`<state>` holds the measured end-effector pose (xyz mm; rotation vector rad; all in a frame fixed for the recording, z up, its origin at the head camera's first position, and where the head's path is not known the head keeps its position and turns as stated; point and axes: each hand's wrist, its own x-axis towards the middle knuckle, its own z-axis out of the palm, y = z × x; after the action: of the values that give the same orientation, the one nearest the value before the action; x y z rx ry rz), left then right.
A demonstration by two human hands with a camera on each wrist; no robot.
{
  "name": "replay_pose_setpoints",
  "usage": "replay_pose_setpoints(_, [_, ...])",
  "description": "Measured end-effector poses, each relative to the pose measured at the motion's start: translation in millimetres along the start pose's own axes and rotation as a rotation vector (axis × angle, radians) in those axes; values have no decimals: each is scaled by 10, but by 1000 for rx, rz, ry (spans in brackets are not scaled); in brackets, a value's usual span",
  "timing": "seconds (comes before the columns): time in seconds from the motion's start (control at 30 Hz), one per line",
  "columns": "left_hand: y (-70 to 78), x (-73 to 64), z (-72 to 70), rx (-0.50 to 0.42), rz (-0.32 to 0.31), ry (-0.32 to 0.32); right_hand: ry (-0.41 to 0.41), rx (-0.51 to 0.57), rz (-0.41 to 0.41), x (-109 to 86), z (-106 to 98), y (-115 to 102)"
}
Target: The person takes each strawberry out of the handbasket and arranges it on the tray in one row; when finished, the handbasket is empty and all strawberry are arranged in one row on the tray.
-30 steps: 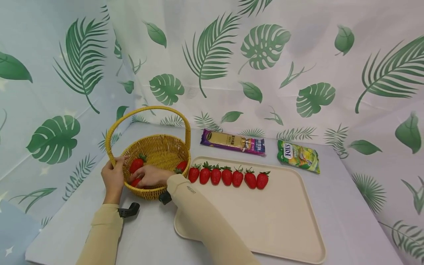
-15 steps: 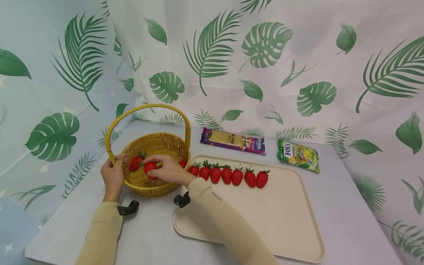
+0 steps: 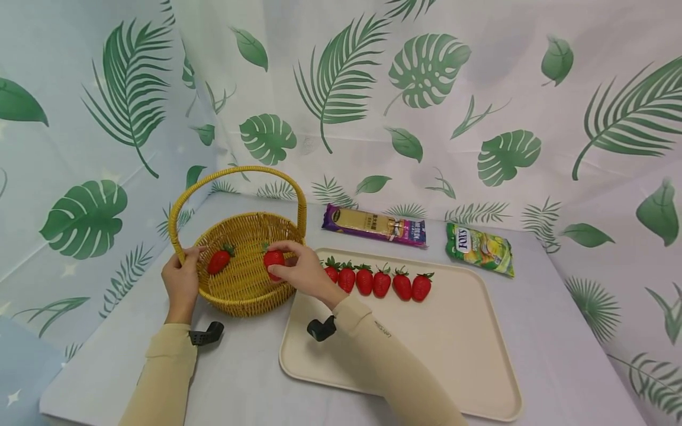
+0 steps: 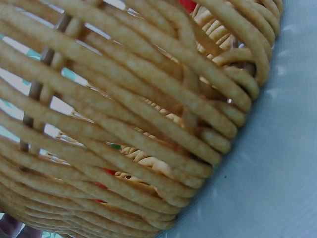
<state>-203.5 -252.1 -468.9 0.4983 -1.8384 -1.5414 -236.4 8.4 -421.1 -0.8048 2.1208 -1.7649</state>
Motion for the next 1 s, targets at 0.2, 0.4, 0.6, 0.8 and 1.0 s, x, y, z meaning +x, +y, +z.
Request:
replay_pose_setpoints(0.2, [-15, 5, -7, -14, 6, -1, 53, 38, 42, -216, -232, 49])
replay_pose_setpoints(0.4, [-16, -8, -8, -4, -1, 3, 145, -34, 37, -443, -461, 88])
replay_pose_setpoints(0.6, [-15, -8, -1, -4, -3, 10, 190, -82, 47, -639, -705, 154])
replay_pose_setpoints(0.8, [-4, 1, -1, -4, 8, 2, 273, -72, 93, -882, -908, 258])
replay_pose_setpoints(1.0, [-4, -10, -9, -13, 40, -1, 343, -118, 38, -1124, -1083, 356])
